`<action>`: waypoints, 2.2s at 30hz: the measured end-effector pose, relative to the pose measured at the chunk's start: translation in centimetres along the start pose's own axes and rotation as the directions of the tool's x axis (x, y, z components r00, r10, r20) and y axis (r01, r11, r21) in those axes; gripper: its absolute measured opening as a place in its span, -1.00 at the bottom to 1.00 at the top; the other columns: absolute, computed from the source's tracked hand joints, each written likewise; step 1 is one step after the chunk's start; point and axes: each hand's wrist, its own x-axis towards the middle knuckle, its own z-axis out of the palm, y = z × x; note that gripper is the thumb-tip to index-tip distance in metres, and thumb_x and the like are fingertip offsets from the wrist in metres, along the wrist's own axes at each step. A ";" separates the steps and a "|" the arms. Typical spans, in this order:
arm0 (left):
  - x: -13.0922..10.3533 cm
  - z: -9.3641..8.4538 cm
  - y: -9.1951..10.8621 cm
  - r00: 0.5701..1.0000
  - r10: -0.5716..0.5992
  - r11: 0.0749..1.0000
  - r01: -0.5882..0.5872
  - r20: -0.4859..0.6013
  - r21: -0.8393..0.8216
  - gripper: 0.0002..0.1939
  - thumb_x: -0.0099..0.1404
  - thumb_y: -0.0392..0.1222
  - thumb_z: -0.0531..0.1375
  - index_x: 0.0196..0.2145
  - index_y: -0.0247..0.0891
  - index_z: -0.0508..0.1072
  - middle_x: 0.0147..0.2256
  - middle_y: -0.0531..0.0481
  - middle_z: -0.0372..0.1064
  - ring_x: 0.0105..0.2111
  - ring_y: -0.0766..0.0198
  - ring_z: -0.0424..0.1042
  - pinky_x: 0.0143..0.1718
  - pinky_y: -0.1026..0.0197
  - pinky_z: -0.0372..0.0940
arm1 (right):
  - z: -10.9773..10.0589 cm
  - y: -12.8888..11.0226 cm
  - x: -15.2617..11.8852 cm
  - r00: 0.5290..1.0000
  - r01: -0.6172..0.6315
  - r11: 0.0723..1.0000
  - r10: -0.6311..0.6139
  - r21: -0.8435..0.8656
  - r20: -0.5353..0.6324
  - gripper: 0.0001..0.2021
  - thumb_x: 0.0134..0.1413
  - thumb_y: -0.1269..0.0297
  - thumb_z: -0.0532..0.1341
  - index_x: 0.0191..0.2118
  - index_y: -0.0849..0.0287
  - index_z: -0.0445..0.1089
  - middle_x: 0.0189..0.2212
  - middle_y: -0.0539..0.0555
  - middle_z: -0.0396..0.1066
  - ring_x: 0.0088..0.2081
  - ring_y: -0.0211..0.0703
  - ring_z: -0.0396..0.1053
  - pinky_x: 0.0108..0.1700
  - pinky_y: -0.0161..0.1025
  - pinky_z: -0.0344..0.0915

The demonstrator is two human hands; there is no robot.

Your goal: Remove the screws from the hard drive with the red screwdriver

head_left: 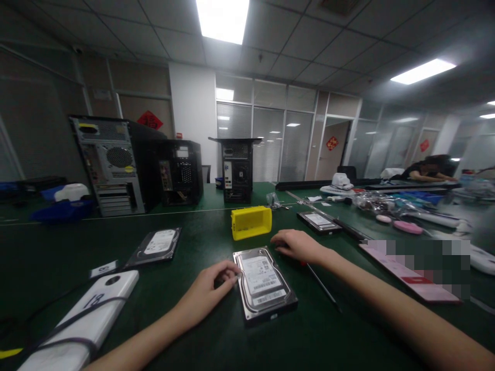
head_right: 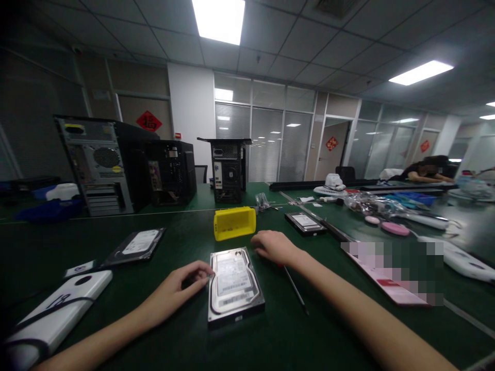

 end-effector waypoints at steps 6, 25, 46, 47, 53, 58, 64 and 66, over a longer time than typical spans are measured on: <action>0.0 -0.1 0.2 1.000 -0.013 1.000 0.012 0.008 0.010 -0.79 0.28 -0.17 0.04 -0.19 -0.26 0.38 -0.30 0.02 0.36 -0.27 0.24 0.34 -0.23 0.25 0.21 | 2.0 -1.1 1.1 0.993 -0.044 0.983 0.062 0.176 -0.098 -0.73 0.15 0.20 0.06 -0.23 0.19 0.45 -0.26 0.09 0.46 -0.25 -0.18 0.39 -0.22 -0.30 0.28; 0.0 0.0 0.1 1.000 -0.003 1.000 0.003 -0.004 0.010 -0.78 0.28 -0.14 0.05 -0.19 -0.27 0.39 -0.30 0.01 0.37 -0.27 0.22 0.34 -0.23 0.23 0.22 | 2.0 -0.6 1.9 0.979 -0.072 0.897 0.147 0.437 -0.141 -0.77 0.02 0.34 0.18 -0.20 0.24 0.50 -0.24 0.10 0.51 -0.20 -0.14 0.45 -0.08 -0.24 0.32; 0.0 -0.1 0.1 1.000 -0.010 1.000 0.010 0.001 0.016 -0.77 0.29 -0.13 0.04 -0.18 -0.26 0.38 -0.29 0.00 0.37 -0.27 0.24 0.33 -0.23 0.25 0.22 | 1.6 -0.4 1.8 0.990 -0.092 0.840 0.135 0.534 -0.041 -0.73 0.05 0.27 0.16 -0.16 0.28 0.47 -0.24 0.12 0.51 -0.22 -0.18 0.46 -0.14 -0.27 0.34; 0.0 -0.1 0.1 1.000 -0.009 1.000 0.009 0.003 0.016 -0.77 0.29 -0.13 0.04 -0.18 -0.26 0.38 -0.29 0.00 0.37 -0.27 0.24 0.33 -0.23 0.24 0.22 | 1.6 -0.4 1.7 0.991 -0.090 0.850 0.130 0.519 -0.042 -0.73 0.06 0.28 0.15 -0.15 0.28 0.47 -0.23 0.12 0.51 -0.22 -0.18 0.45 -0.13 -0.27 0.34; 0.1 0.0 0.0 1.000 -0.009 1.000 0.009 0.002 0.020 -0.77 0.29 -0.12 0.04 -0.18 -0.26 0.38 -0.29 0.00 0.38 -0.29 0.25 0.33 -0.24 0.25 0.22 | 1.4 -0.9 1.6 0.998 -0.039 0.930 0.055 0.365 -0.036 -0.73 0.11 0.34 0.09 -0.12 0.21 0.45 -0.17 0.08 0.48 -0.15 -0.20 0.41 -0.07 -0.30 0.27; 0.0 0.0 0.0 1.000 -0.007 1.000 0.007 -0.001 0.012 -0.78 0.28 -0.14 0.04 -0.18 -0.25 0.38 -0.28 0.00 0.38 -0.27 0.24 0.33 -0.23 0.24 0.22 | 0.5 0.1 1.1 0.997 -0.075 0.981 0.078 0.178 -0.007 -0.79 0.04 0.37 0.12 -0.24 0.21 0.47 -0.24 0.15 0.46 -0.20 -0.06 0.38 -0.14 -0.16 0.27; 0.0 -0.1 0.0 1.000 -0.002 1.000 0.002 0.006 -0.001 -0.77 0.29 -0.13 0.04 -0.17 -0.25 0.38 -0.27 0.01 0.37 -0.26 0.23 0.33 -0.22 0.23 0.21 | -0.6 0.7 0.4 0.994 -0.051 0.988 0.036 0.142 0.107 -0.85 -0.02 0.41 0.16 -0.33 0.20 0.47 -0.38 0.08 0.46 -0.35 -0.16 0.39 -0.30 -0.27 0.30; 0.0 -0.1 -0.1 1.000 -0.008 1.000 0.008 0.004 0.003 -0.77 0.29 -0.13 0.04 -0.17 -0.25 0.38 -0.27 0.01 0.37 -0.26 0.23 0.33 -0.22 0.23 0.21 | -0.6 0.2 0.4 0.996 -0.038 0.988 0.026 0.149 0.080 -0.79 0.02 0.36 0.15 -0.21 0.21 0.45 -0.29 0.10 0.45 -0.28 -0.15 0.39 -0.23 -0.25 0.31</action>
